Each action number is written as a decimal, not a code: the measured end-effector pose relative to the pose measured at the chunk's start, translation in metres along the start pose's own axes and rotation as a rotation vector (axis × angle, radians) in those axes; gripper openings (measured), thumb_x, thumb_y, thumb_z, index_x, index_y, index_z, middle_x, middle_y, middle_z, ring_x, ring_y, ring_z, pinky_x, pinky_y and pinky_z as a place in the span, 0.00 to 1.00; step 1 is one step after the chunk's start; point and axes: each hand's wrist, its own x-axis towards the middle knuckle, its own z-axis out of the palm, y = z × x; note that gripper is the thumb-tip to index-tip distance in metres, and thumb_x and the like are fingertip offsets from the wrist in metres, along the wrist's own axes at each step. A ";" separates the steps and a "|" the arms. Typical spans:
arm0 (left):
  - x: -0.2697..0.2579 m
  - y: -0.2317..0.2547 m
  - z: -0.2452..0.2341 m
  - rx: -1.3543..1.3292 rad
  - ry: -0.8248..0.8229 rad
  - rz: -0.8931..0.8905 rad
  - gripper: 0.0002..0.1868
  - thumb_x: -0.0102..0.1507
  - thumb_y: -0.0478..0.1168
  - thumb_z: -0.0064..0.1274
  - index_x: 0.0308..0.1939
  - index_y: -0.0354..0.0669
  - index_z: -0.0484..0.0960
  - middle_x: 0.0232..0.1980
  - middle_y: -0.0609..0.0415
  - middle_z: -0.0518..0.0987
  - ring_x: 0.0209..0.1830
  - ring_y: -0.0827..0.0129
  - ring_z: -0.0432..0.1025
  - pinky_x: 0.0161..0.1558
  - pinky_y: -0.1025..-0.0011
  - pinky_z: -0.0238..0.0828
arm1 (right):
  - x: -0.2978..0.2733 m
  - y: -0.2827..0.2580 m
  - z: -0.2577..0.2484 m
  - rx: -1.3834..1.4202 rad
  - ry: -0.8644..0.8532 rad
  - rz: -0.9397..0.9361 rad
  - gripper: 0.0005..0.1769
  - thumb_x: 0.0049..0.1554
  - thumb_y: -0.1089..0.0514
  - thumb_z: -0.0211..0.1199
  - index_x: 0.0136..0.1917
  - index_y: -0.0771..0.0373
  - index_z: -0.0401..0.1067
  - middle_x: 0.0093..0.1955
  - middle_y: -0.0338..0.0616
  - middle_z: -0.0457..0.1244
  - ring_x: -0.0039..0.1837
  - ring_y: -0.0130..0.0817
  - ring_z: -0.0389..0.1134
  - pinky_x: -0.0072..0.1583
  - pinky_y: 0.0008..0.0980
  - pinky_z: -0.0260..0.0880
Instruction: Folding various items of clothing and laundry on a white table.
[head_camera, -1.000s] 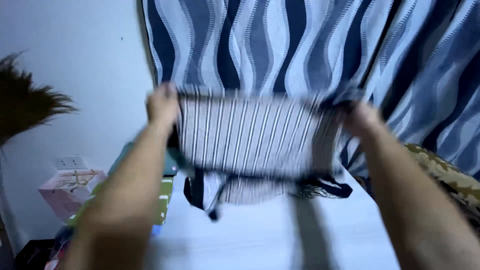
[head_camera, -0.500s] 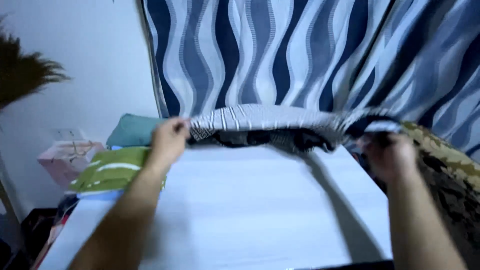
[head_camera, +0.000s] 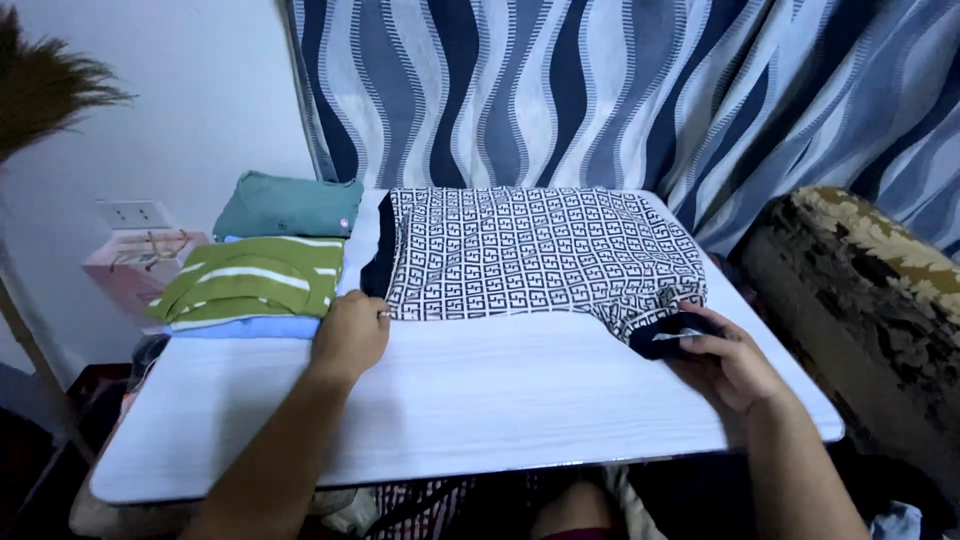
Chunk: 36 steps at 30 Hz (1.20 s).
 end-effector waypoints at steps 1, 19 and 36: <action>-0.003 0.002 0.000 0.002 -0.002 -0.002 0.09 0.60 0.40 0.57 0.41 0.45 0.89 0.48 0.40 0.82 0.52 0.46 0.75 0.56 0.55 0.72 | 0.002 0.003 -0.002 0.000 -0.001 0.003 0.35 0.51 0.71 0.54 0.72 0.54 0.66 0.57 0.47 0.68 0.54 0.39 0.73 0.57 0.40 0.76; -0.025 0.132 0.017 0.236 -0.143 0.144 0.13 0.60 0.39 0.50 0.43 0.44 0.88 0.52 0.43 0.80 0.58 0.50 0.73 0.58 0.52 0.71 | 0.031 0.055 -0.064 -0.832 0.466 -0.645 0.18 0.52 0.62 0.67 0.57 0.65 0.78 0.52 0.49 0.72 0.51 0.35 0.73 0.53 0.33 0.70; -0.027 0.312 0.101 -0.084 -0.252 0.258 0.19 0.59 0.52 0.55 0.48 0.49 0.83 0.48 0.45 0.79 0.49 0.48 0.76 0.47 0.49 0.75 | 0.044 0.068 -0.076 -0.331 0.292 -0.595 0.21 0.51 0.73 0.57 0.57 0.65 0.74 0.47 0.42 0.70 0.46 0.25 0.71 0.48 0.24 0.71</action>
